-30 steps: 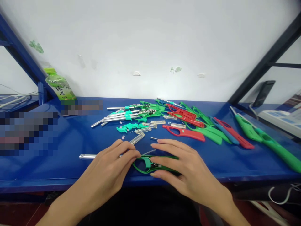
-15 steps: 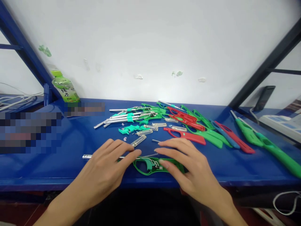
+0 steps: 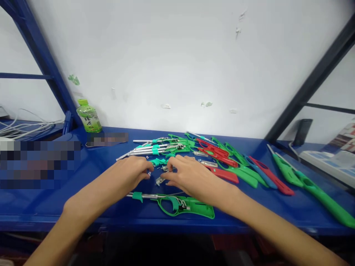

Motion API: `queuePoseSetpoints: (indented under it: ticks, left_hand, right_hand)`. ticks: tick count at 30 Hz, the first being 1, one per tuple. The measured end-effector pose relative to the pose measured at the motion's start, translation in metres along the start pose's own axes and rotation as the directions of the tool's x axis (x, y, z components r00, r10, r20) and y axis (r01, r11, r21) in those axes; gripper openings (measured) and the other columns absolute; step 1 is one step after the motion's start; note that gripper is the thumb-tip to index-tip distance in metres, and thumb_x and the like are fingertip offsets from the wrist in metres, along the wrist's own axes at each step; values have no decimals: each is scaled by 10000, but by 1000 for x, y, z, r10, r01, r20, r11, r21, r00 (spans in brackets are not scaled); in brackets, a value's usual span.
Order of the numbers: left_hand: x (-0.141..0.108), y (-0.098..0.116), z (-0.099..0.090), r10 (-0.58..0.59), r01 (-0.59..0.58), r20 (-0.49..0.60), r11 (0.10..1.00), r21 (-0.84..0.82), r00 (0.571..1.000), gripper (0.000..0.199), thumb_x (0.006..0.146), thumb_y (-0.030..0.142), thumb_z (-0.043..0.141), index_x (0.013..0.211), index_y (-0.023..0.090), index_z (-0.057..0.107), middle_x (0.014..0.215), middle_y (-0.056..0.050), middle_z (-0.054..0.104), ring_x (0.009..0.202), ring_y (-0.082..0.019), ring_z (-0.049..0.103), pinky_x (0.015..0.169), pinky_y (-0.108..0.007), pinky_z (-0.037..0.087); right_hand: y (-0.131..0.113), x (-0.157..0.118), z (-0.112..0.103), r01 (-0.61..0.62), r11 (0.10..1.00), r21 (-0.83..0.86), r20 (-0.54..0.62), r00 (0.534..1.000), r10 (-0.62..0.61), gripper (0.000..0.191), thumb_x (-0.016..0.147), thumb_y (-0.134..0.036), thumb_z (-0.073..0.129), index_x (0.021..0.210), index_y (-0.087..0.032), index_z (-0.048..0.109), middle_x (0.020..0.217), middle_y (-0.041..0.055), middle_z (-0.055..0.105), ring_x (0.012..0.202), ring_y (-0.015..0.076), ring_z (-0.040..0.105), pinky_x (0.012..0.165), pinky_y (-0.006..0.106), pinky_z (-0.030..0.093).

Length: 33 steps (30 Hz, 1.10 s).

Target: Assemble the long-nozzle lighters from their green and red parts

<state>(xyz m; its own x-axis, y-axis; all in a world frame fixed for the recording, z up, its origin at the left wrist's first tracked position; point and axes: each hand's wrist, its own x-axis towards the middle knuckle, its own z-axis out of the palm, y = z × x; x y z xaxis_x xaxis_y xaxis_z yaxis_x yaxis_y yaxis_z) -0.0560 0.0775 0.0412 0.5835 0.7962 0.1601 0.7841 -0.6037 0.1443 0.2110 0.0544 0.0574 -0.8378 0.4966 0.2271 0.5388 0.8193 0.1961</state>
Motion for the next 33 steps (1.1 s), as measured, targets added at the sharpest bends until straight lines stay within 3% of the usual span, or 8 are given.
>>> queuePoseSetpoints:
  ticks: [4, 8, 12, 17, 28, 33]
  left_hand:
    - [-1, 8, 2, -33, 33, 6, 999, -4, 999, 183, 966, 117, 606, 901, 236, 727, 867, -33, 752, 825, -231, 701, 720, -316, 433]
    - [-4, 16, 1, -47, 47, 0, 999, -20, 999, 240, 977, 47, 536, 896, 221, 681, 874, -40, 722, 806, -224, 666, 715, -325, 414]
    - [-6, 20, 1, -52, 52, -19, 998, -24, 998, 250, 960, 10, 525, 881, 211, 651, 877, -51, 700, 821, -234, 654, 706, -333, 391]
    - [-4, 21, -2, -82, 82, -11, 997, -15, 997, 237, 957, 27, 542, 829, 206, 631, 863, -59, 696, 803, -239, 656, 686, -330, 378]
    - [-6, 17, -12, -48, 43, -58, 995, -89, 997, 244, 1037, 109, 484, 841, 223, 573, 804, -1, 656, 726, -191, 597, 652, -299, 381]
    - [-3, 12, -16, -11, -7, -141, 992, -128, 990, 244, 1054, 158, 520, 881, 222, 679, 849, -9, 713, 760, -182, 643, 676, -283, 444]
  right_hand:
    - [-10, 5, 4, 7, 996, -90, -1, 1000, -7, 116, 1006, -64, 708, 1013, -170, 752, 1075, 89, 688, 984, 247, 633, 788, 370, 468]
    - [-9, 2, -9, -12, 997, -79, -35, 999, 9, 245, 903, 8, 746, 1059, -179, 726, 1058, 63, 730, 944, 264, 651, 777, 393, 478]
    - [5, -16, -27, -214, 968, 132, -117, 966, 230, 155, 1067, -117, 606, 1134, -226, 694, 1017, 38, 763, 946, 255, 682, 832, 412, 505]
    - [20, -35, -29, -333, 863, 379, -66, 921, 384, 148, 1142, -299, 532, 1136, -278, 678, 1112, 15, 783, 1001, 245, 715, 868, 407, 541]
    - [26, -36, -22, -337, 814, 472, -15, 921, 390, 140, 1123, -301, 568, 1137, -273, 705, 1086, 21, 796, 984, 236, 739, 885, 389, 566]
    - [21, -33, -24, -378, 811, 447, 29, 912, 409, 120, 1113, -260, 592, 1124, -273, 711, 1039, 15, 790, 968, 250, 730, 856, 388, 559]
